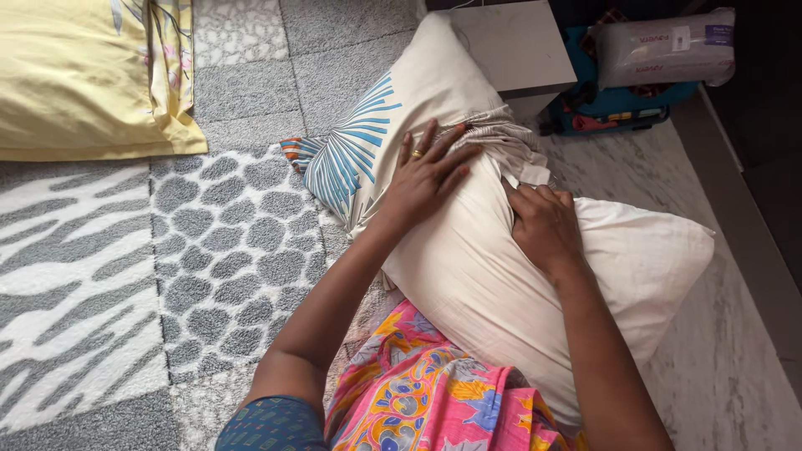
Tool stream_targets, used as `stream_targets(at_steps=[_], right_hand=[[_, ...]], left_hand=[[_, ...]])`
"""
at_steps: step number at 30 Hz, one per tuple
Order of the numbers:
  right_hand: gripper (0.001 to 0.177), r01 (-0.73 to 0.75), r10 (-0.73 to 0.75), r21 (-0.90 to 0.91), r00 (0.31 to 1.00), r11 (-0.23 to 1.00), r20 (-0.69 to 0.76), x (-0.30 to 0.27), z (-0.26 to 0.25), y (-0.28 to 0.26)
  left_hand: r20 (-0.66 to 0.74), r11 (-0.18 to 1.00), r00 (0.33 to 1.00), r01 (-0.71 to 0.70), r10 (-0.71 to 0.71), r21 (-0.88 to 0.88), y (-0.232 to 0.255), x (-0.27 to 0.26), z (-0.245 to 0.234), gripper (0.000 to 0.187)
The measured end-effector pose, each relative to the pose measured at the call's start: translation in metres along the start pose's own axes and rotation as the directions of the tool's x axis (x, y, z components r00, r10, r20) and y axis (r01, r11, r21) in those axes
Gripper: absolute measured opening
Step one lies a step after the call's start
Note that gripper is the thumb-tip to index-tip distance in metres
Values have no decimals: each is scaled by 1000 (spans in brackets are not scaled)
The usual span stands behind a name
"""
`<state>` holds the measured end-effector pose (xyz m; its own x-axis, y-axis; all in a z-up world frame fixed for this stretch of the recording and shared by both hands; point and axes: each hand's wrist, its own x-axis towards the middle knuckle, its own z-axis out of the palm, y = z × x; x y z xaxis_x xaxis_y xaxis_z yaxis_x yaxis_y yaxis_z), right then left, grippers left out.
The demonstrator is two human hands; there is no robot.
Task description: The person puts a patterned cover onto a pillow by hand, pulling the fabric over the pillow and tucking the ends inside.
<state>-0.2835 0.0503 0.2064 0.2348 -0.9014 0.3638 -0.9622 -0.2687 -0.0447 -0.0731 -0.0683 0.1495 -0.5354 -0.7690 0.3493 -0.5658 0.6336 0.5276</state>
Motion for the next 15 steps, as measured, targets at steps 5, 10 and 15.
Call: stream_targets(at_steps=[5,10,15], right_hand=[[60,-79,84,-42,988,996,127,1,1,3],[54,-143,155,-77,971,987,183,3,11,7],[29,-126,154,-147,969,981,192,-2,20,8]], left_hand=[[-27,987,987,154,-156,-47,-18,29,14,44],[74,962,960,273,-272,-5,6,64,0,39],[274,980,947,-189,168,54,62,85,11,37]])
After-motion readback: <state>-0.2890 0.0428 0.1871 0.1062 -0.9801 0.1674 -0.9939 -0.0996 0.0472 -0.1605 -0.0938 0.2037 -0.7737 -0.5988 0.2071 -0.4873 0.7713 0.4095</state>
